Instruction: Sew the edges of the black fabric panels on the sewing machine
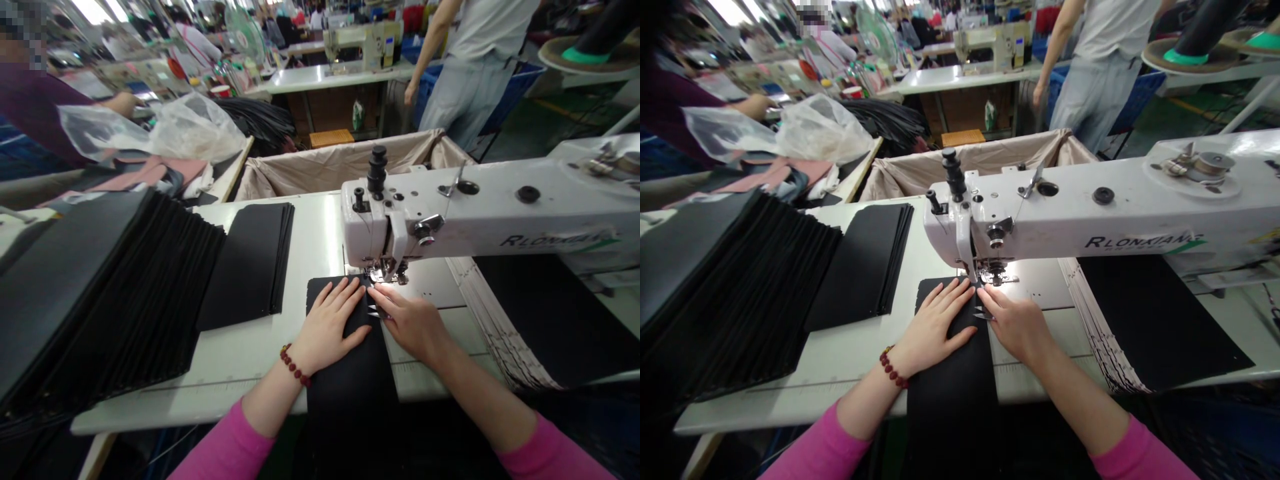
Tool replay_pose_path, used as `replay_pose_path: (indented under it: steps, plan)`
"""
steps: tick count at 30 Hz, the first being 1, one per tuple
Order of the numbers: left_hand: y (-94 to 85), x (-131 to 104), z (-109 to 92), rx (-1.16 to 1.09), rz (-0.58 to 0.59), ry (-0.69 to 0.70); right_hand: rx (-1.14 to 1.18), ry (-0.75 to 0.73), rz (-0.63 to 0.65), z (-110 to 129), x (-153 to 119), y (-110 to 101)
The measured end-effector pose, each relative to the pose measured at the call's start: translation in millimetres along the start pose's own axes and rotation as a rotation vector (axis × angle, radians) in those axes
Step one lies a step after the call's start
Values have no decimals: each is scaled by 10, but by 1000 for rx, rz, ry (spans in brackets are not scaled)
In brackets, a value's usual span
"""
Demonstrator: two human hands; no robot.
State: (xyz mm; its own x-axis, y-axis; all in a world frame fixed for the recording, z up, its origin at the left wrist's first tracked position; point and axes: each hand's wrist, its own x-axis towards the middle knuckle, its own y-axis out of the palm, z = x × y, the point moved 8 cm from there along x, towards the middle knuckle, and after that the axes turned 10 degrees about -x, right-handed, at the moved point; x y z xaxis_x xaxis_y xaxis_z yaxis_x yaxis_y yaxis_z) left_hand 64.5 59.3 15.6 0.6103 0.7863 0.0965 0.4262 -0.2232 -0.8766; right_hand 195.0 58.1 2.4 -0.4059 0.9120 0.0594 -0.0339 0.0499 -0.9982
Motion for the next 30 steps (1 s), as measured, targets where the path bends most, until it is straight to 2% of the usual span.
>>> replay_pose_path:
  steps: [30]
  plan:
    - [-3, 33, 67, -43, -20, 9, -34, -10, -28, 2, -11, 12]
